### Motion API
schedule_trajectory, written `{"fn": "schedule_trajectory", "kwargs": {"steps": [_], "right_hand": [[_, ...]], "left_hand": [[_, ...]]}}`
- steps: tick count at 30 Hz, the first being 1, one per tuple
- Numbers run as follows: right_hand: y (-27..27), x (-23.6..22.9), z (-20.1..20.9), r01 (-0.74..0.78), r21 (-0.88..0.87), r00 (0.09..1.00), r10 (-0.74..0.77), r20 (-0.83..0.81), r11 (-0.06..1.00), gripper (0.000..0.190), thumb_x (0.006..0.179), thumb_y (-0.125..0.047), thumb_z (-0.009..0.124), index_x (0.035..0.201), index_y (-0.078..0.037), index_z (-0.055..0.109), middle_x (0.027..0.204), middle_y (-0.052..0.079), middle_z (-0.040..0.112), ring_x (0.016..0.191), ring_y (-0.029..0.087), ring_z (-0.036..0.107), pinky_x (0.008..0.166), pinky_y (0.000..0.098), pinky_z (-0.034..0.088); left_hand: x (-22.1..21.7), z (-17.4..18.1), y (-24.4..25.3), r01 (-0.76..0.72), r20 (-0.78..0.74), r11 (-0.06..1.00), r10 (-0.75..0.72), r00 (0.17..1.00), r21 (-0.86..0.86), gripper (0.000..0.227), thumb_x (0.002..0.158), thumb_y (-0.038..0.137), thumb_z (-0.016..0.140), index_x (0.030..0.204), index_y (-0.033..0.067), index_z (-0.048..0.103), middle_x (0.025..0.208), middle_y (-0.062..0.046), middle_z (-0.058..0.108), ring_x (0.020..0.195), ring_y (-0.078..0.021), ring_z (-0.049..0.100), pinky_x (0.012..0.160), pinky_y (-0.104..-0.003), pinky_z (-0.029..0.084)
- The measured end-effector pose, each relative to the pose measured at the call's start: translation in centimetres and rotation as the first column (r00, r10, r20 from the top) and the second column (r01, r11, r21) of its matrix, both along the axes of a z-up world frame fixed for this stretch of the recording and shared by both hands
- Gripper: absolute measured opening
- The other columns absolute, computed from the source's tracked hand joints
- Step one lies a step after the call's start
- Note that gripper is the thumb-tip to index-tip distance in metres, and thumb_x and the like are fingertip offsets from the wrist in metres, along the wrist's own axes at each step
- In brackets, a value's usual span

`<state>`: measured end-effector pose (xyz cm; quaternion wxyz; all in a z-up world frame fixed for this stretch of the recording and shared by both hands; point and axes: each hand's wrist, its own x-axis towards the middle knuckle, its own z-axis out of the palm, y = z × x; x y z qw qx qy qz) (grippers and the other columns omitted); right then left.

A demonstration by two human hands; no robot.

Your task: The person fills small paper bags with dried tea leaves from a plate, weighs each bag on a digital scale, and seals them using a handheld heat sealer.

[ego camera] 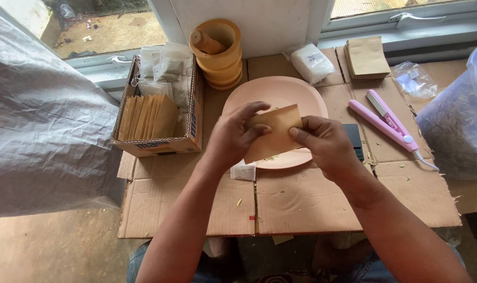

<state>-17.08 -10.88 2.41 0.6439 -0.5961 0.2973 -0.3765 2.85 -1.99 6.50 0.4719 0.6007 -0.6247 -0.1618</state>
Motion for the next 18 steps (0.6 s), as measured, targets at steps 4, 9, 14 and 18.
{"fn": "schedule_trajectory", "kwargs": {"steps": [4, 9, 14, 18], "right_hand": [[-0.8, -0.3, -1.2, -0.093, 0.125, 0.993, 0.082, 0.088, 0.988, 0.013, 0.094, -0.003, 0.067, 0.1, 0.009, 0.068, 0.081, 0.02, 0.071, 0.075, 0.027, 0.075, 0.076, 0.0411, 0.064], [1.1, -0.1, 2.0, -0.153, 0.108, 0.986, 0.159, -0.053, 0.982, 0.025, 0.089, -0.012, 0.074, 0.105, 0.008, 0.074, 0.081, 0.017, 0.074, 0.075, 0.02, 0.072, 0.08, 0.0384, 0.061], [-0.7, 0.2, -2.2, -0.168, 0.178, 0.985, 0.16, 0.057, 0.97, 0.022, 0.091, -0.007, 0.07, 0.104, 0.011, 0.072, 0.083, 0.022, 0.074, 0.078, 0.029, 0.075, 0.08, 0.0479, 0.062], [0.2, 0.4, -0.7, -0.161, 0.166, 0.984, 0.145, 0.103, 0.973, 0.02, 0.094, -0.006, 0.066, 0.106, 0.011, 0.071, 0.083, 0.021, 0.073, 0.082, 0.033, 0.076, 0.083, 0.0505, 0.062]], "left_hand": [[1.6, -1.8, 0.0, -0.045, -0.238, 0.999, 0.044, 0.97, 0.003, 0.03, 0.086, 0.027, 0.082, 0.113, 0.0176, 0.075, 0.084, -0.005, 0.074, 0.079, -0.0135, 0.069, 0.079, -0.033, 0.058], [1.5, -1.4, 0.3, -0.037, -0.375, 0.998, 0.014, 0.927, -0.053, 0.022, 0.09, 0.019, 0.079, 0.111, 0.0127, 0.076, 0.083, -0.006, 0.073, 0.079, -0.009, 0.062, 0.075, -0.029, 0.057], [1.5, -1.1, 0.2, -0.084, -0.178, 0.975, 0.047, 0.983, -0.206, 0.021, 0.088, 0.023, 0.08, 0.106, 0.014, 0.077, 0.086, -0.007, 0.07, 0.078, -0.0162, 0.068, 0.073, -0.03, 0.056], [1.6, -2.4, 0.1, -0.123, 0.048, 0.921, 0.151, 0.987, -0.37, 0.028, 0.084, 0.028, 0.082, 0.11, 0.0191, 0.076, 0.096, -0.002, 0.068, 0.086, -0.0232, 0.072, 0.078, -0.032, 0.057]]}}
